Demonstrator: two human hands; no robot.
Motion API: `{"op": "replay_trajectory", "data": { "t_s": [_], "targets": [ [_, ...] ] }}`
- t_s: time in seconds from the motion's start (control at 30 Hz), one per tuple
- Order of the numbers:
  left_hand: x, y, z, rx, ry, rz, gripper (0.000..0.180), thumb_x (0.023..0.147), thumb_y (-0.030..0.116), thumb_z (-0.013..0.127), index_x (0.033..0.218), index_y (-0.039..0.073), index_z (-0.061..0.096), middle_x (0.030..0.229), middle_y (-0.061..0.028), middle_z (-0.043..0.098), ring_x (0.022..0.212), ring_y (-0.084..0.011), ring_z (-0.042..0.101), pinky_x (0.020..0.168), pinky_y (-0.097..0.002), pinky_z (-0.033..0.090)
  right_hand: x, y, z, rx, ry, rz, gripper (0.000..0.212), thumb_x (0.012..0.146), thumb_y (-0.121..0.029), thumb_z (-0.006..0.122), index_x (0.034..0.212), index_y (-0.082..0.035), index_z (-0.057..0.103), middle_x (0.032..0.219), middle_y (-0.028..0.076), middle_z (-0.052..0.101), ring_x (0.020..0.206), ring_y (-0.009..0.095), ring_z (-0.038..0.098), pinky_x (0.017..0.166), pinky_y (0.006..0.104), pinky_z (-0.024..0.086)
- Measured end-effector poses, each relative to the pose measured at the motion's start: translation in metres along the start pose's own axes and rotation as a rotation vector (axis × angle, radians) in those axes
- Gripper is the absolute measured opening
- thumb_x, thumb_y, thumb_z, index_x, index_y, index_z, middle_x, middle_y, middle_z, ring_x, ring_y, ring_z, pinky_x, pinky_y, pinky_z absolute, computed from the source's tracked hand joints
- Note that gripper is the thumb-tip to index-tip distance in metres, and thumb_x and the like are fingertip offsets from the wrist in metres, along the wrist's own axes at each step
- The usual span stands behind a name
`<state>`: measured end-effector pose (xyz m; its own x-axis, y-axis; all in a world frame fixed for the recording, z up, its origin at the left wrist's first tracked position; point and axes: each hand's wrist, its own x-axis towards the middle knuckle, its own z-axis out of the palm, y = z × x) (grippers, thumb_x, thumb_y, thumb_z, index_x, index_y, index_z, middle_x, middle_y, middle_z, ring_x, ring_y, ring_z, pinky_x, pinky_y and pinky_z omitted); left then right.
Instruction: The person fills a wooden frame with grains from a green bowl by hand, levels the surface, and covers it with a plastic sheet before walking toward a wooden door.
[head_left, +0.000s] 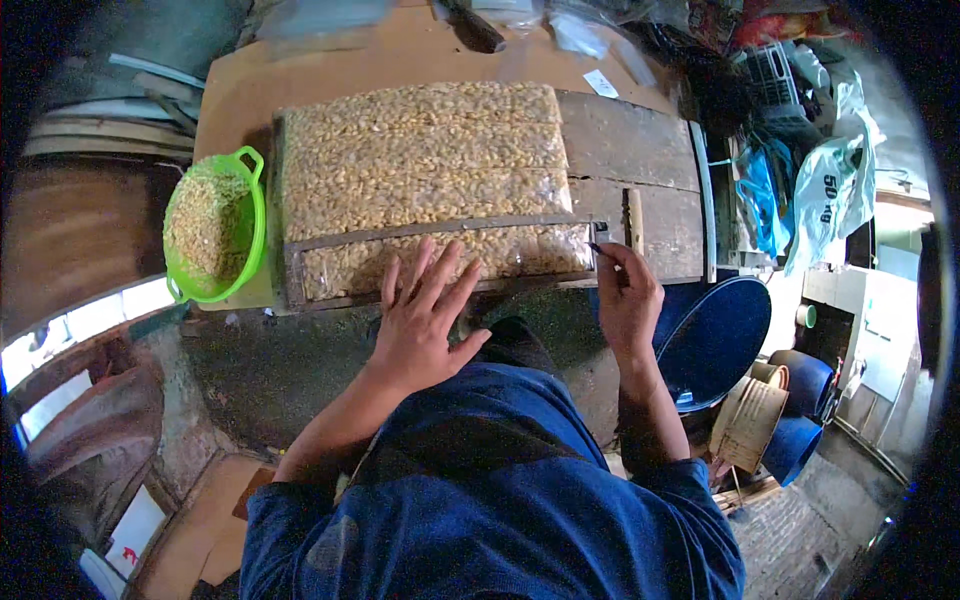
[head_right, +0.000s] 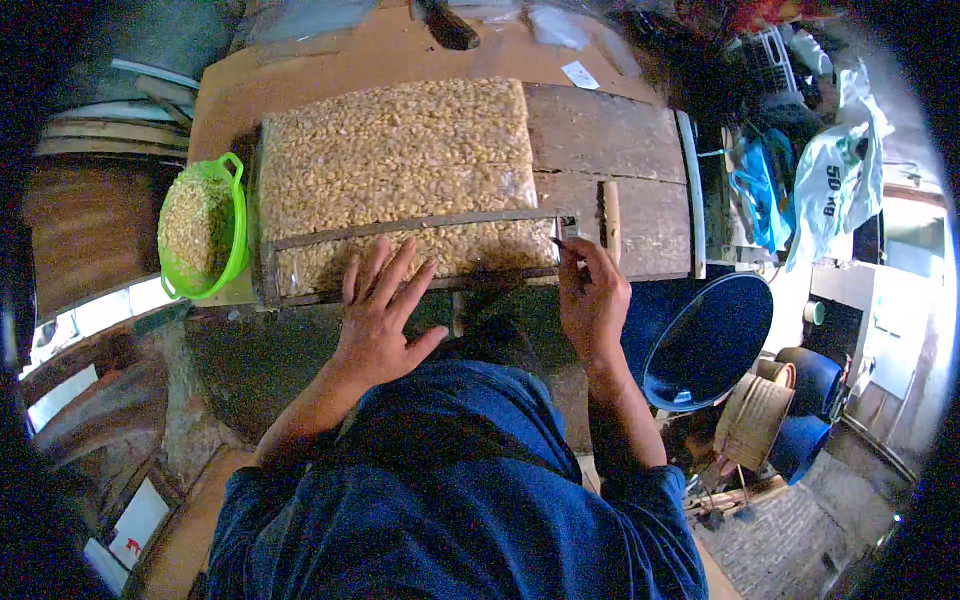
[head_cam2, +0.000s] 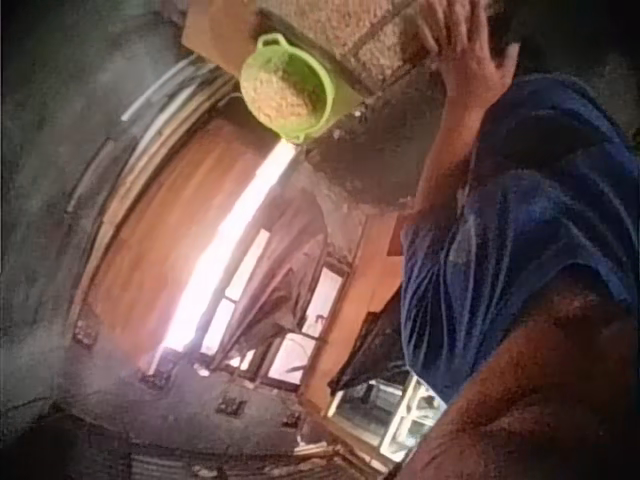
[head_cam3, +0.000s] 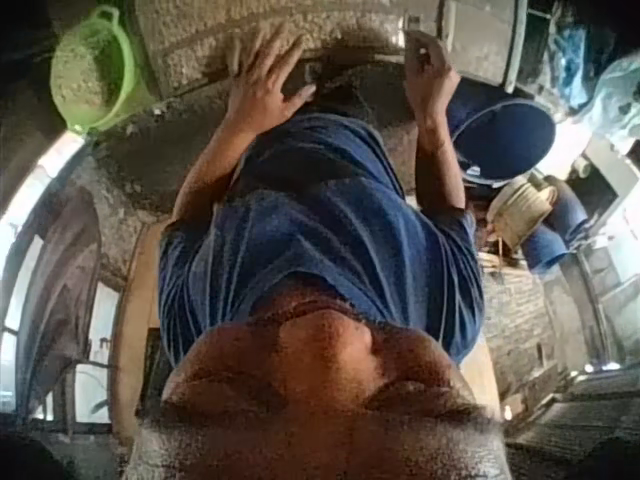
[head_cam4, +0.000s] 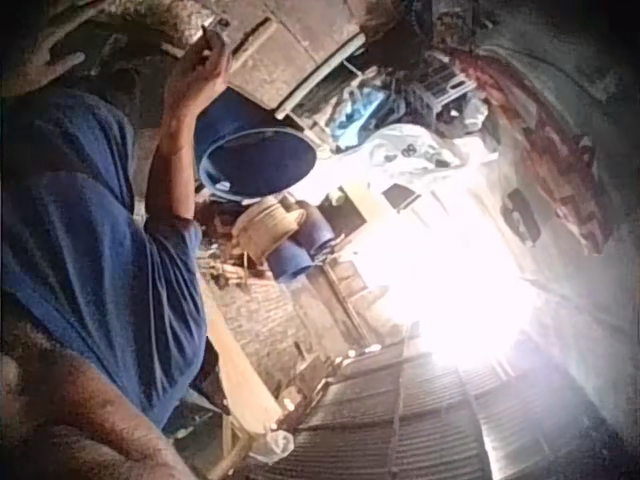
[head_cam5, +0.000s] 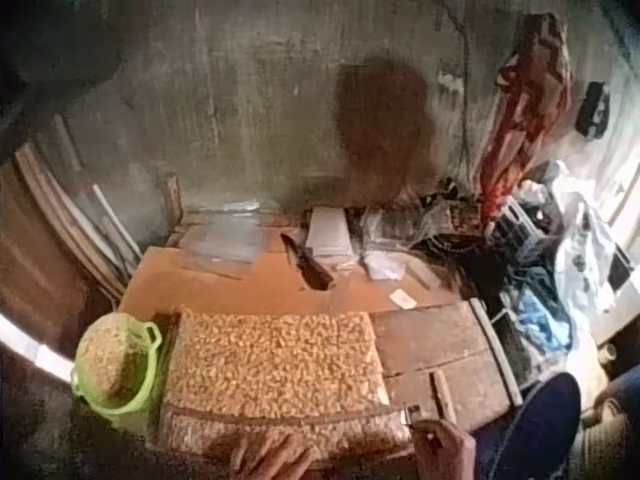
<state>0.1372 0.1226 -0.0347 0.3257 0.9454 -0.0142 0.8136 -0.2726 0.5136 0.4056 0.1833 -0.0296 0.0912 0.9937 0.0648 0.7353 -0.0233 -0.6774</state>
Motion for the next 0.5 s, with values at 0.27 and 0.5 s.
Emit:
{"op": "replay_trajectory", "data": {
  "t_s": [0.27,0.5],
  "targets": [
    [0.011,0.007,0.012,0.062,-0.055,-0.011,0.079,0.086,0.050,0.064,0.151,0.013,0.038,0.156,-0.0137,0.032,0.149,-0.0342,0.020,0.119,-0.0566,0.008,0.017,0.010,0.014,-0.119,-0.033,-0.233,0.011,0.088,-0.008,0.068,0.098,-0.006,0.070,0.086,0.015,0.069,0.068,0.029,0.067,0.062,0.0369,0.053],
    [0.009,0.011,0.012,0.064,-0.059,-0.032,0.080,0.086,0.049,0.064,0.152,0.014,0.036,0.158,-0.0138,0.030,0.150,-0.0340,0.018,0.119,-0.0565,0.007,0.011,0.006,0.007,-0.059,-0.013,-0.219,0.011,0.088,-0.005,0.068,0.099,-0.004,0.070,0.085,0.013,0.068,0.065,0.024,0.066,0.061,0.0331,0.053]
  ]
}}
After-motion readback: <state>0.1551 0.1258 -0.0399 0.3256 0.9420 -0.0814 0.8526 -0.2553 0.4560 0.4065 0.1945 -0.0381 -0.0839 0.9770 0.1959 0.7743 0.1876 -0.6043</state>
